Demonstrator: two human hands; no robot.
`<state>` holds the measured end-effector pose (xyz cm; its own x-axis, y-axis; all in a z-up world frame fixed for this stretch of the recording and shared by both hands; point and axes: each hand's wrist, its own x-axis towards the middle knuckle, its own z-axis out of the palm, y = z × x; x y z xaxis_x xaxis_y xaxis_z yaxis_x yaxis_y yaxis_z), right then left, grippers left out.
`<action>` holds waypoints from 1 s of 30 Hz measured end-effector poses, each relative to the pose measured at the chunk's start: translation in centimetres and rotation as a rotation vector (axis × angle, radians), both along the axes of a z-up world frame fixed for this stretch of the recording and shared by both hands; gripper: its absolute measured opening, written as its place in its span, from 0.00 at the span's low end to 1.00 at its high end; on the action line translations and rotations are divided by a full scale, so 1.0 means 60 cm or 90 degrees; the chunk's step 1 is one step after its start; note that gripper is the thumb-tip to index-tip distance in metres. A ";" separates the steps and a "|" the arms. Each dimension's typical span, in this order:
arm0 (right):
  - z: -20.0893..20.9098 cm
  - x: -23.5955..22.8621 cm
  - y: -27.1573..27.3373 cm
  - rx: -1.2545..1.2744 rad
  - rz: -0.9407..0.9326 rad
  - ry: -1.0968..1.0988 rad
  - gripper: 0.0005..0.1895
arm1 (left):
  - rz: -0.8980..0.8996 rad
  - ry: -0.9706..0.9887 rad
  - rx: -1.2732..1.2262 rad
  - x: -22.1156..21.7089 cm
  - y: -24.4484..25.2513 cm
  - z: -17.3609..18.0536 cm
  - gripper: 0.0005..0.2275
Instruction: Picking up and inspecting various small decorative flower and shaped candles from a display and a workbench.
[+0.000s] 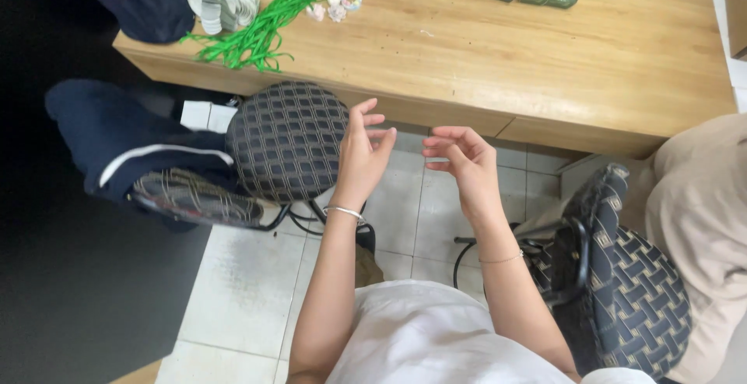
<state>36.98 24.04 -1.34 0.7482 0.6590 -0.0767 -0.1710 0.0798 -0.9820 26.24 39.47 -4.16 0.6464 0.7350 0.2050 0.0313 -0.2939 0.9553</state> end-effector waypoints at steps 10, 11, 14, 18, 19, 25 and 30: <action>-0.008 0.137 0.181 -0.032 -0.048 0.010 0.11 | 0.082 0.002 0.055 0.189 0.288 -0.087 0.28; -0.011 0.150 0.194 -0.043 -0.048 0.018 0.11 | 0.101 0.004 0.061 0.200 0.306 -0.099 0.28; -0.032 0.200 0.232 -0.059 -0.046 0.037 0.11 | 0.138 0.023 0.061 0.237 0.359 -0.142 0.26; -0.058 0.281 0.298 -0.086 -0.029 0.041 0.12 | 0.183 0.080 0.067 0.289 0.430 -0.223 0.23; -0.068 0.301 0.317 -0.090 -0.020 0.043 0.12 | 0.192 0.084 0.063 0.304 0.450 -0.245 0.23; -0.108 0.417 0.414 -0.136 0.068 0.071 0.12 | 0.227 0.141 0.047 0.387 0.541 -0.338 0.24; -0.138 0.501 0.469 -0.163 0.134 0.088 0.11 | 0.245 0.184 0.123 0.437 0.586 -0.392 0.26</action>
